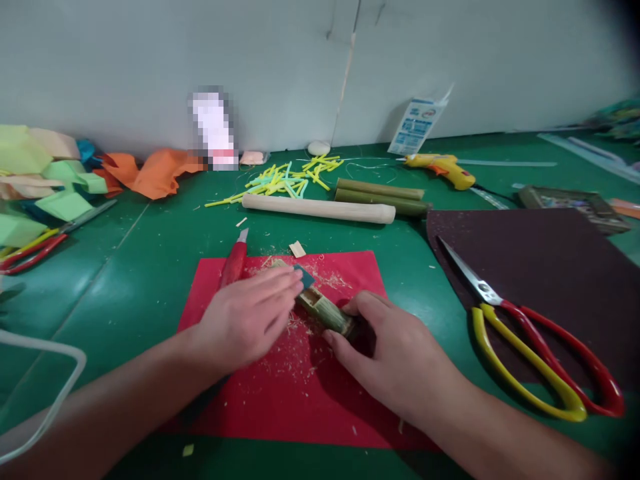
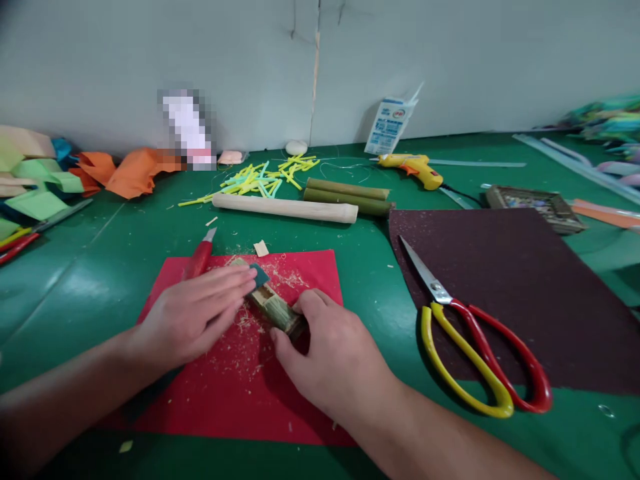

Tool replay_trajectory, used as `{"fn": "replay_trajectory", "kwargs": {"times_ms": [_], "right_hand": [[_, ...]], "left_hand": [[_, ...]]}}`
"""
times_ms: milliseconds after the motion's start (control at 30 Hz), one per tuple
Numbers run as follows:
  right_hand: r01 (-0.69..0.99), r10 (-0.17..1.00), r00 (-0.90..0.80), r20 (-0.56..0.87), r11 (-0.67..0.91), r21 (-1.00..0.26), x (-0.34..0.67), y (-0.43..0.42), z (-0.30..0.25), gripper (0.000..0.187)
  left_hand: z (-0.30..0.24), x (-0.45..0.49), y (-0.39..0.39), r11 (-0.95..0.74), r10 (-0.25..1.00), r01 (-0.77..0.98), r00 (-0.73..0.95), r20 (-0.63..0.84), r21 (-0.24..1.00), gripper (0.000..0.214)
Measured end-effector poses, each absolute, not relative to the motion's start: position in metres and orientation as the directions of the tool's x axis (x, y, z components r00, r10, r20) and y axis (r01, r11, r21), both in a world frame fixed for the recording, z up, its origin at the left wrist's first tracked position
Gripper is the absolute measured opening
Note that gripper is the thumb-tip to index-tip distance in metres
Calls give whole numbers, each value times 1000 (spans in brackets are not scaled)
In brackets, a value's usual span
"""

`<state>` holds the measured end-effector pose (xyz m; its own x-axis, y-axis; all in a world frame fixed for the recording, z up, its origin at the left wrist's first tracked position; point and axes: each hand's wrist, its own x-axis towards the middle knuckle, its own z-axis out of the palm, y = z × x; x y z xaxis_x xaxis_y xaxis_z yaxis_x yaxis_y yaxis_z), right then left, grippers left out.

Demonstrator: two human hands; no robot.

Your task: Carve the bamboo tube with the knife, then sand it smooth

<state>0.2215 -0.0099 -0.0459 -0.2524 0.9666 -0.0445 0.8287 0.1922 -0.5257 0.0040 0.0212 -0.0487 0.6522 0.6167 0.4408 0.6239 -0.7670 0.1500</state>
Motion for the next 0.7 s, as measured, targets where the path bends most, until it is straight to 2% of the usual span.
{"fn": "replay_trajectory", "kwargs": {"times_ms": [100, 233, 367, 500, 700], "right_hand": [[822, 967, -252, -36, 194, -535, 222, -10, -46, 11], [817, 969, -243, -50, 177, -548, 221, -10, -45, 12], [818, 966, -245, -84, 159, -553, 220, -9, -43, 12], [816, 965, -251, -83, 164, -554, 220, -8, -42, 11], [813, 963, -256, -81, 169, -557, 220, -8, -44, 12]], "left_hand": [[-48, 3, 21, -735, 640, 660, 602, 477, 153, 30], [-48, 2, 21, -783, 598, 606, 670, 440, 140, 31], [-48, 6, 18, -743, 634, 655, 620, 463, 140, 30], [-48, 9, 15, -811, 567, 568, 708, 421, 137, 29], [-49, 0, 18, -741, 643, 649, 611, 462, 173, 32]]}}
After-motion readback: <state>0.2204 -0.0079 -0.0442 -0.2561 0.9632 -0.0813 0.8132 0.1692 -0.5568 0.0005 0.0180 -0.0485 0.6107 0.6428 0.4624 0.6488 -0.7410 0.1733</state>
